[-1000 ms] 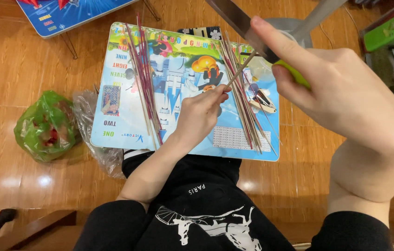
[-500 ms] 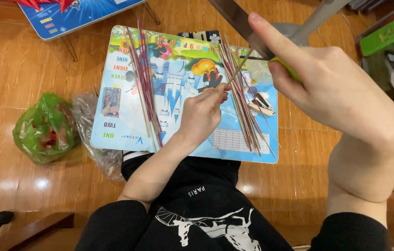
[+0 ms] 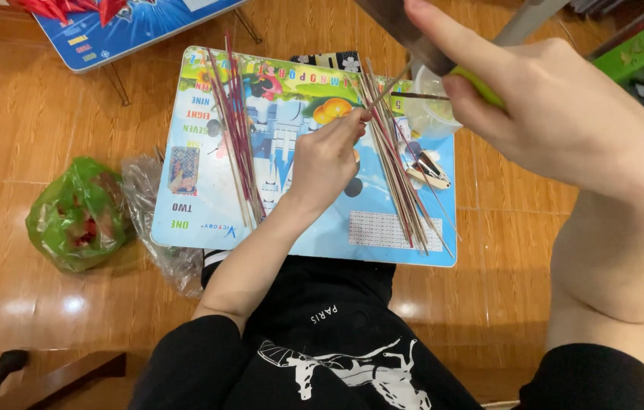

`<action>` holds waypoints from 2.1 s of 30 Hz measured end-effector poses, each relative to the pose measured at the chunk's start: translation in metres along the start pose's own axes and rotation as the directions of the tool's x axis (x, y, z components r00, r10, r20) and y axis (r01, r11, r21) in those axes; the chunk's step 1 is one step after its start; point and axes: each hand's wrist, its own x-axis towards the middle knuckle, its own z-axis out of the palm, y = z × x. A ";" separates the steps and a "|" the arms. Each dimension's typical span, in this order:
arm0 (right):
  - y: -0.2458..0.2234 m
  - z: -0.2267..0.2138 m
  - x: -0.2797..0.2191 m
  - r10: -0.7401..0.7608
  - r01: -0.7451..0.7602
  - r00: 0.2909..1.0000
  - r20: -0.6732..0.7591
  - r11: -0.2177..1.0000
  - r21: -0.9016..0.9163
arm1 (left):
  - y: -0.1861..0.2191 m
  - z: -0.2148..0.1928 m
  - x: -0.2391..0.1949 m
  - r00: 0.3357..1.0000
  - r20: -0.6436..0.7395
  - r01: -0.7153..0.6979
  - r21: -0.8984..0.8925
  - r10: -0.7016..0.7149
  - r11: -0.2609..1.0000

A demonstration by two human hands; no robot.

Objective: Scraping and cleaning thin wooden sticks using a knife.

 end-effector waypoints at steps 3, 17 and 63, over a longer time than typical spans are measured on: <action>0.002 0.003 0.001 0.113 -0.104 0.988 0.101 0.990 -0.090 | -0.004 0.004 -0.002 1.000 -0.013 -0.016 -0.011 0.016 1.000; 0.002 0.005 0.007 0.083 -0.083 0.997 0.006 0.996 -0.037 | -0.090 0.026 -0.051 0.897 0.317 0.266 0.167 -0.307 0.949; 0.023 0.010 0.025 0.087 -0.087 0.996 0.000 0.996 -0.024 | -0.110 0.056 -0.059 0.962 0.190 0.157 0.202 -0.195 0.967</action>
